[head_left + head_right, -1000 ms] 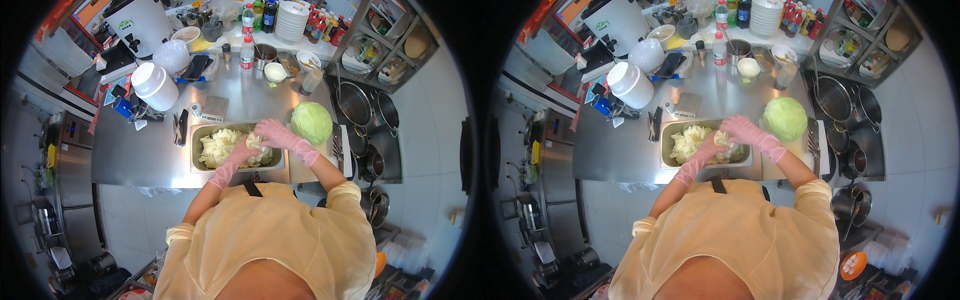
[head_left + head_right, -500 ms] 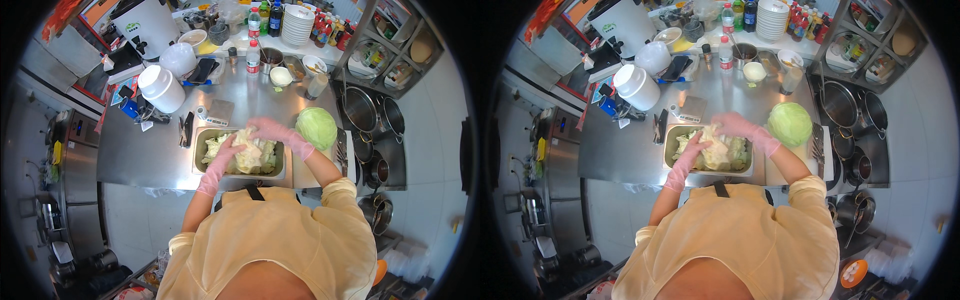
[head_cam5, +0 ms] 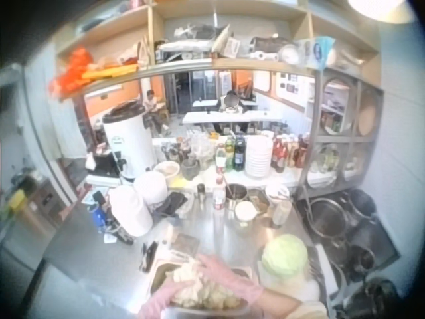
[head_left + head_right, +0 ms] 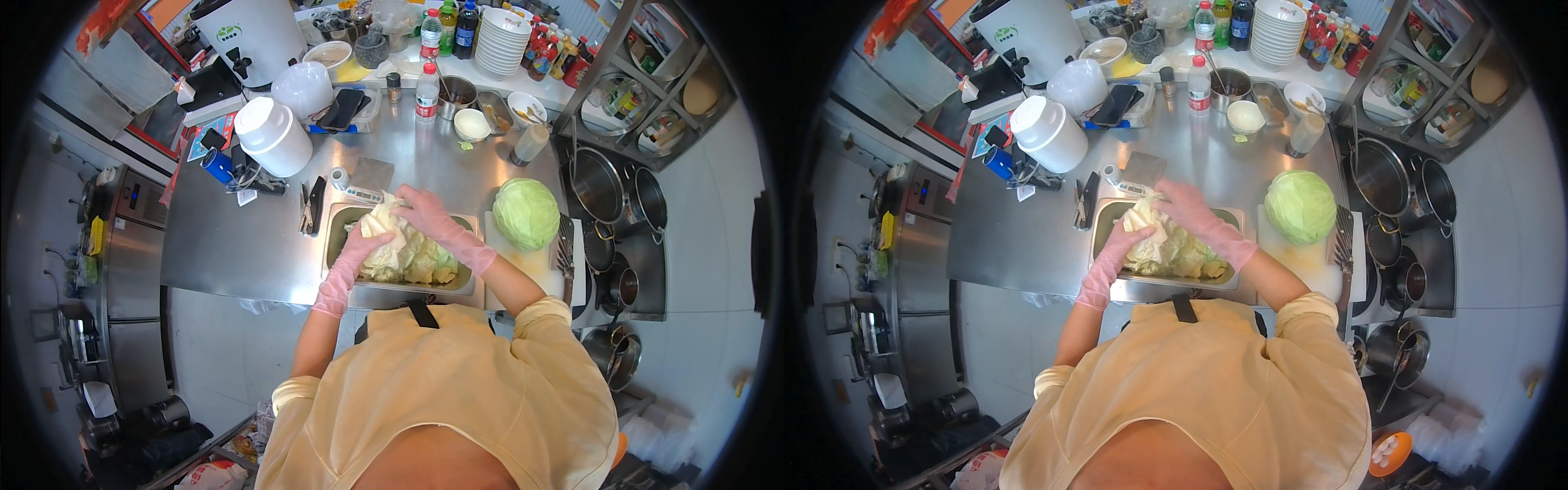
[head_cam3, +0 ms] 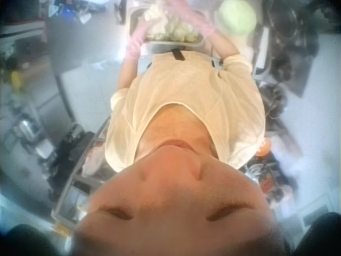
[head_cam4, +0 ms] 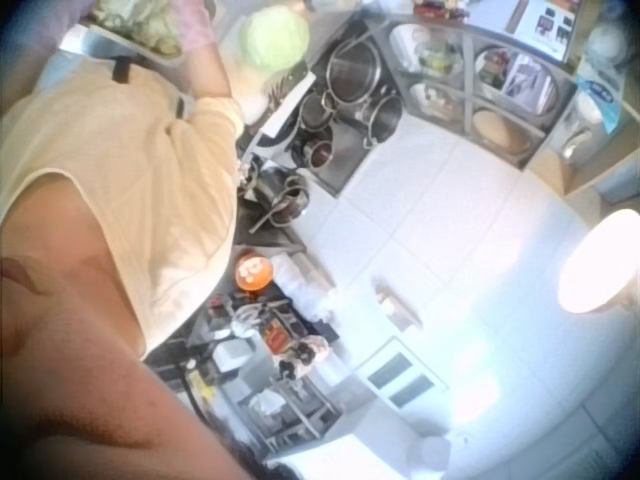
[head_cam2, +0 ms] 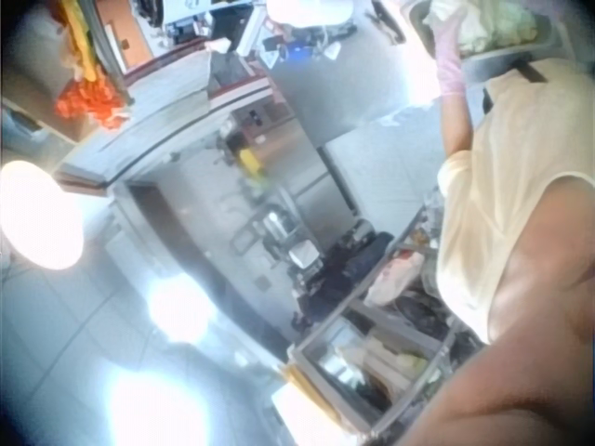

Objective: The person washes rice in a rice cooker pot under running water, drains it, and places the pot into a rice cooker. Then they wash a ladle and separate cabbage leaves into a metal tray.

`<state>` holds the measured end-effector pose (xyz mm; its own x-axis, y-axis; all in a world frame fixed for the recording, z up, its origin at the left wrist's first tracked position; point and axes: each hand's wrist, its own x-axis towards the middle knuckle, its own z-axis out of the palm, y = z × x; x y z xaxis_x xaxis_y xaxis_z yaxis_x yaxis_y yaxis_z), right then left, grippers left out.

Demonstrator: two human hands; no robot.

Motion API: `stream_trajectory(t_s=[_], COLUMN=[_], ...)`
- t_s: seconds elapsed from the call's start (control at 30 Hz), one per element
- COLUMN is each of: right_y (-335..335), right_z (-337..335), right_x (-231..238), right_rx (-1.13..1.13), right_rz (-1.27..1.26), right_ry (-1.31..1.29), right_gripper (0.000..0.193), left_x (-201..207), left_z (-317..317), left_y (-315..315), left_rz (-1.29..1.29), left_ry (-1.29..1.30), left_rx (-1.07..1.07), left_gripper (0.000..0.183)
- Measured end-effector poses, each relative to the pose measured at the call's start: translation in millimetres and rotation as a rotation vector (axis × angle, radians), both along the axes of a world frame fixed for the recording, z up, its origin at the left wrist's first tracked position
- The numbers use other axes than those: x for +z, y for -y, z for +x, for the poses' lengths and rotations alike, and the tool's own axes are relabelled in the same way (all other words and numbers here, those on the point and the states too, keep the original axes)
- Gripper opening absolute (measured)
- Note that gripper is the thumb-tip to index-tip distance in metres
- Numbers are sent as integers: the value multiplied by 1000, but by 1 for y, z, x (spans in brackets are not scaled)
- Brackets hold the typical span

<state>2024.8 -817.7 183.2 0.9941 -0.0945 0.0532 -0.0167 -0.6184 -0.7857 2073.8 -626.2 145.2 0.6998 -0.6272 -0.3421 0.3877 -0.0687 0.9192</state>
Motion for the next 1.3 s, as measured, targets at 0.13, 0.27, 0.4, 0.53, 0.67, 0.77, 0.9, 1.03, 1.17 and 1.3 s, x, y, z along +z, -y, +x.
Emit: stream_trajectory(t_s=[0.13,0.27,0.4,0.53,0.67,0.77,0.9,1.03,1.17,1.3], right_y=[8,4,-12,-20,-24,-31,-40,-46,-46,-43], right_z=[-5,-11,-22,-26,-26,-28,-31,-37,-39,-37], right_x=[5,12,7,-7,-22,-29,-35,-39,-45,-52], right_rx=[100,270,167,1,-70,-131,-189,-231,-278,-258], right_rz=[-111,-331,-535,-427,-372,-295,-335,-471,-558,-528], right_ry=[-28,61,51,60,106,179,214,152,252,351], right_gripper=[46,63,65,61,53,47,38,33,35,32], left_x=[1,-3,-16,-26,-26,-29,-39,-47,-49,-53], left_z=[-2,-4,-5,-9,-15,-16,-11,-11,-20,-22], left_y=[6,6,6,9,10,12,13,19,27,30], left_rz=[40,9,151,221,189,184,206,318,383,356], left_ry=[7,124,335,486,441,352,320,402,392,306], left_rx=[90,112,136,156,196,240,235,298,313,350], left_gripper=[43,40,40,39,37,36,32,29,30,30])
